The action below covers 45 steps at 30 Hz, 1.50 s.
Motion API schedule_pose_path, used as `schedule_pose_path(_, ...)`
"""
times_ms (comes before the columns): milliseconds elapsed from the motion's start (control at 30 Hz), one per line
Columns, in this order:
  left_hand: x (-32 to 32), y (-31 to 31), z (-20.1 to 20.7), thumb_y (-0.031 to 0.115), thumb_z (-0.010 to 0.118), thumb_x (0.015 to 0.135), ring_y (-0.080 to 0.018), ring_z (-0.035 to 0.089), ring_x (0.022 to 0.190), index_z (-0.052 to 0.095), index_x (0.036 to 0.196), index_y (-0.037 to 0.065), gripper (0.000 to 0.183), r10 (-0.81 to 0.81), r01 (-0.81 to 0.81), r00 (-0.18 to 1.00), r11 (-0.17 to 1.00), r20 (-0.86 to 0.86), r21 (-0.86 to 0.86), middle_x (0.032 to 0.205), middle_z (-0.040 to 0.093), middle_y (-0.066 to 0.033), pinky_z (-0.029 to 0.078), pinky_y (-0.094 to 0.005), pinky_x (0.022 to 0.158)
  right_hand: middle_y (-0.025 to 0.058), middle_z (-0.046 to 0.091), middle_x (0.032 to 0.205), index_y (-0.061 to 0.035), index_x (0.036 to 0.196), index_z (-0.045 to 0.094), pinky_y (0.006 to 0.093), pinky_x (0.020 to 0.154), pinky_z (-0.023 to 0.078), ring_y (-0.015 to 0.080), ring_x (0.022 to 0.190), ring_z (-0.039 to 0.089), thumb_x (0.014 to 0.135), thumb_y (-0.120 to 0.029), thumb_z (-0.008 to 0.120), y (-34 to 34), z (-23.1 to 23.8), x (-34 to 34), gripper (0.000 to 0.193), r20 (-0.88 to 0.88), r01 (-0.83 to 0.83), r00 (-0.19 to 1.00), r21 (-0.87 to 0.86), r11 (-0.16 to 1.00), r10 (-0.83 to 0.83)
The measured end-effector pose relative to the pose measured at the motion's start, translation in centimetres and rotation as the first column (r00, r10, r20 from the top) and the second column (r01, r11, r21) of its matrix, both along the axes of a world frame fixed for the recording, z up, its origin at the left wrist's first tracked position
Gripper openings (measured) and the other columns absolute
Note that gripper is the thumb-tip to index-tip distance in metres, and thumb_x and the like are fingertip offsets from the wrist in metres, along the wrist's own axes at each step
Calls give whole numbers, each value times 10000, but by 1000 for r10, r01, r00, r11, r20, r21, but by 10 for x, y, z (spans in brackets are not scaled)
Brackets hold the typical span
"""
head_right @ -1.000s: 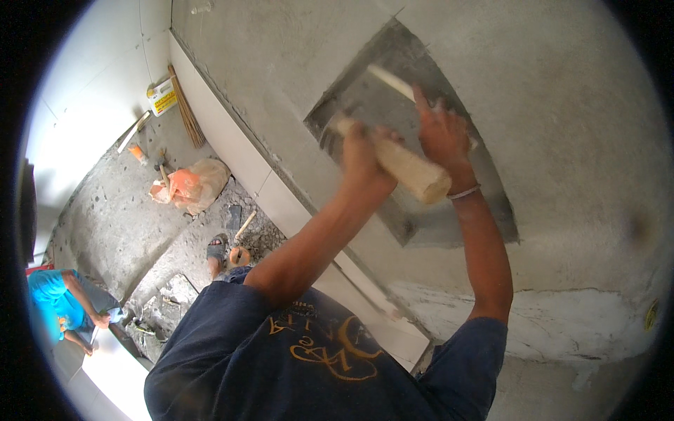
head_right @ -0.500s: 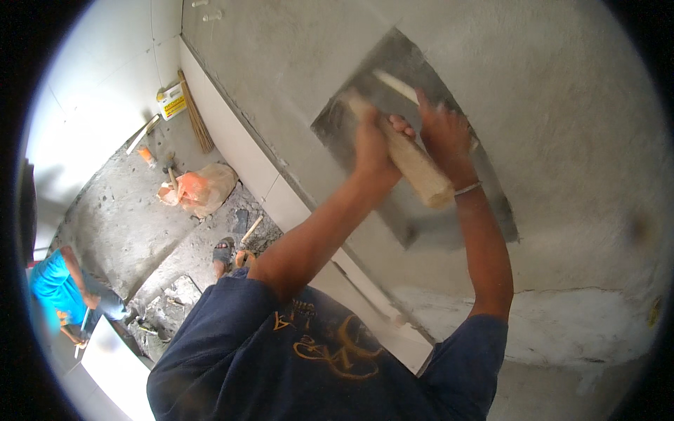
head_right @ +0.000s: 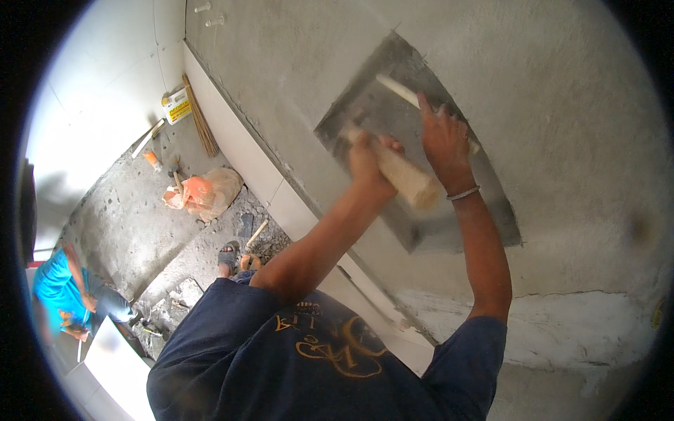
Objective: The person uses a hammer and a chisel to chip away at a rectangular section of a concrete wall. They repeatedly strike the chisel to remove material and create a recessed area. Another person is visible in the background working on the floor.
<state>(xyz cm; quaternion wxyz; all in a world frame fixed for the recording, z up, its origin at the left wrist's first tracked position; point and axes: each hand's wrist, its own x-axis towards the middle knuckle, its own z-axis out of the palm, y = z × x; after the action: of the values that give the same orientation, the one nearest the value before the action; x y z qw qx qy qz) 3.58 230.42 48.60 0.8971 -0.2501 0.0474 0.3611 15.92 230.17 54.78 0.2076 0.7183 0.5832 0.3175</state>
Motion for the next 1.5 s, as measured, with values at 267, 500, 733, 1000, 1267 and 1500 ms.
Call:
schedule_pose_path(267,2,16,13,368,350,968,-198,479,643,407,807,99,319,70,-76,997,983,42,169,682,454,-24,470,-341,658,228,617,1009,-132,1411,341,449,753,516,343,837,662,909,-187,536,3,12,-8,542,-173,18,985,-35,999,-23)
schedule_pose_path(500,-4,16,13,360,341,969,-185,489,653,415,815,93,317,5,-6,1000,998,17,61,652,460,-33,472,-320,639,200,641,926,-125,1383,379,448,699,525,333,741,667,889,-157,551,-1,1,9,524,-52,-175,982,94,980,180)
schedule_pose_path(733,-13,11,21,383,324,973,-194,497,637,430,756,99,373,55,-48,997,992,-55,114,644,471,-36,466,-335,635,210,639,934,-107,1396,361,466,710,534,356,804,671,910,-184,516,3,8,0,516,-139,-13,990,1,1000,13)
schedule_pose_path(1000,-2,21,16,402,320,971,-210,498,668,423,797,91,371,-29,-4,991,968,131,249,661,468,-40,463,-364,679,239,629,947,-97,1399,367,473,737,529,348,842,668,904,-168,535,13,16,-13,528,-213,8,977,11,1000,-5)
schedule_pose_path(1267,-2,18,33,418,358,961,-207,497,635,431,769,98,380,9,-10,995,1000,95,11,632,463,-36,469,-356,647,207,645,949,-97,1356,406,399,654,548,296,773,682,935,-250,508,3,1,17,459,-173,-120,977,51,992,127)
schedule_pose_path(1500,-6,5,-16,412,406,961,-174,495,586,417,820,99,344,-49,70,996,947,-74,314,644,459,-28,465,-313,571,134,650,843,-112,1343,437,361,570,542,261,656,662,945,-178,505,-5,-5,7,409,-103,-65,992,133,989,79)
